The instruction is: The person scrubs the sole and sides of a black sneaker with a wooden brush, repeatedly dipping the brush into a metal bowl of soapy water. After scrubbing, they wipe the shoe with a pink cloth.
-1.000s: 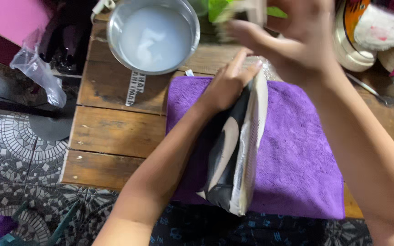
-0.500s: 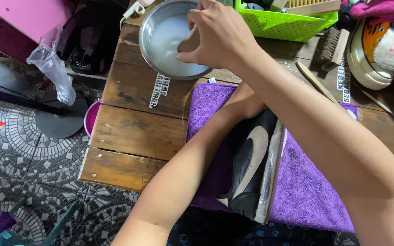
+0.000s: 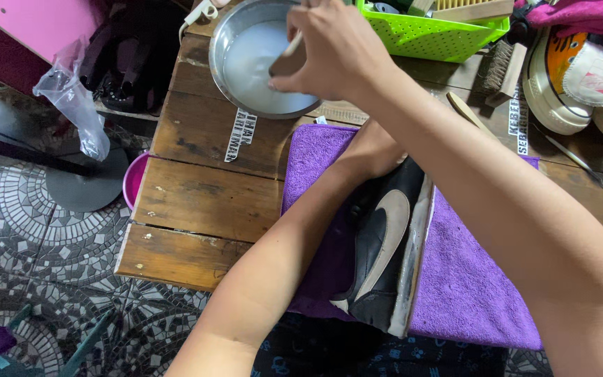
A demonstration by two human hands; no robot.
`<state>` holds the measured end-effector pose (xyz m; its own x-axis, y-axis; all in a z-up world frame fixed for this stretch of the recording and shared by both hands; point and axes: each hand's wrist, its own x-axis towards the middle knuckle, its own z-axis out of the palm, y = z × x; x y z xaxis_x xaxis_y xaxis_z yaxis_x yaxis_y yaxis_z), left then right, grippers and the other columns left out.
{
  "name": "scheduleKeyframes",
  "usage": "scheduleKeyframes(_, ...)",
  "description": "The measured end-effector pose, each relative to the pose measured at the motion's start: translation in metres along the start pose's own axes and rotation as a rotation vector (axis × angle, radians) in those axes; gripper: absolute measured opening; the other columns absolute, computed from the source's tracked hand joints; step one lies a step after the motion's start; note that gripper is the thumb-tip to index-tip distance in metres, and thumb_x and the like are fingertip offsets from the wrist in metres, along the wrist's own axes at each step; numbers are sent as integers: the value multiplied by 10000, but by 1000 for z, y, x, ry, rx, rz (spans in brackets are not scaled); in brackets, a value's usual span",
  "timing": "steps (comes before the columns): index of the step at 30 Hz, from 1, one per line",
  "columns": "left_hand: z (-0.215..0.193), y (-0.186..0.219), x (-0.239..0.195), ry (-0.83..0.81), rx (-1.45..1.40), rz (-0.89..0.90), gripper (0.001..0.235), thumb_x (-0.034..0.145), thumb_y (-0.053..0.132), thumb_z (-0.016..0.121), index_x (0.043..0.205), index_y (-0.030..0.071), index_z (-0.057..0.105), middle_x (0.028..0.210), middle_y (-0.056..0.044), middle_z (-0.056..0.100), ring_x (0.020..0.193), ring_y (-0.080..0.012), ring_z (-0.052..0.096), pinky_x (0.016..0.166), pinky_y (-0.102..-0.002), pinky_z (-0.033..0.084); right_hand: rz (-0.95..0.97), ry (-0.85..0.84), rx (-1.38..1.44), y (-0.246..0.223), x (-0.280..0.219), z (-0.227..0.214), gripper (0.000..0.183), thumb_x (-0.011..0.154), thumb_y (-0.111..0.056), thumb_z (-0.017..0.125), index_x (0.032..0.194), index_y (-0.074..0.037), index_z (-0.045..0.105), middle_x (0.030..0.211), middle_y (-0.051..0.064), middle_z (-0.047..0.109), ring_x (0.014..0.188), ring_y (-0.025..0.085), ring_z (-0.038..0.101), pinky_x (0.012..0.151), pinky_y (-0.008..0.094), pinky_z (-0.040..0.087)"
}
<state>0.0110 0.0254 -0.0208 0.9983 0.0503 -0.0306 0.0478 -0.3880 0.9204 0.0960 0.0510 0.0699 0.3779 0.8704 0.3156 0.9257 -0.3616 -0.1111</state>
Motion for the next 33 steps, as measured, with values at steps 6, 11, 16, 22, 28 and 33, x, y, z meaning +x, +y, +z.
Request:
scheduleKeyframes(6, 9, 13, 7, -51, 7, -46, 578, 919, 379, 478, 1308, 31, 725, 1440, -327, 707, 1318, -561, 629, 966, -560, 527, 69, 115, 58, 17, -15, -17, 675, 804, -647, 1089, 1077, -144, 730, 982, 133, 719, 841, 372, 642, 651, 525, 450)
scheduleKeyframes(11, -8, 38, -9, -75, -79, -129, 827, 884, 530, 496, 1510, 0, 607, 1621, -303, 607, 1475, -492, 569, 1103, -508, 478, 163, 72, 148, 16, -34, -32, 673, 771, -644, 1111, 1064, -165, 741, 932, 73, 703, 835, 303, 637, 652, 474, 454)
scheduleKeyframes(16, -3, 34, -9, -46, -106, -9, 453, 918, 403, 505, 1084, 46, 727, 1169, -221, 812, 1089, -363, 701, 931, -479, 506, 150, 123, 156, 16, -50, -40, 628, 811, -592, 1096, 1093, -186, 709, 929, 66, 710, 823, 288, 671, 703, 470, 473)
scheduleKeyframes(22, -3, 29, -9, -37, -169, 101, 531, 933, 477, 503, 1254, 56, 543, 1273, -182, 695, 1214, -313, 607, 964, -467, 488, 335, 267, 511, 22, -67, -52, 452, 934, -442, 1084, 1019, -210, 706, 969, -73, 669, 780, 80, 599, 637, 304, 448)
scheduleKeyframes(28, -9, 39, -11, -77, -196, -16, 684, 966, 661, 510, 1486, 220, 562, 1450, -110, 770, 1238, -254, 751, 1068, -377, 476, 797, 450, 1555, 32, -139, -106, 360, 866, -362, 852, 1133, -153, 732, 1021, 34, 795, 1006, 273, 865, 1076, 543, 783)
scheduleKeyframes(33, 1, 18, 3, -85, -246, 49, 594, 1017, 539, 558, 1478, 165, 583, 1628, -116, 644, 1498, -269, 612, 1227, -401, 398, 950, 539, 1718, 5, -222, -149, 1138, 579, -596, 932, 1526, -57, 604, 1391, 185, 788, 1254, 382, 828, 1093, 477, 752)
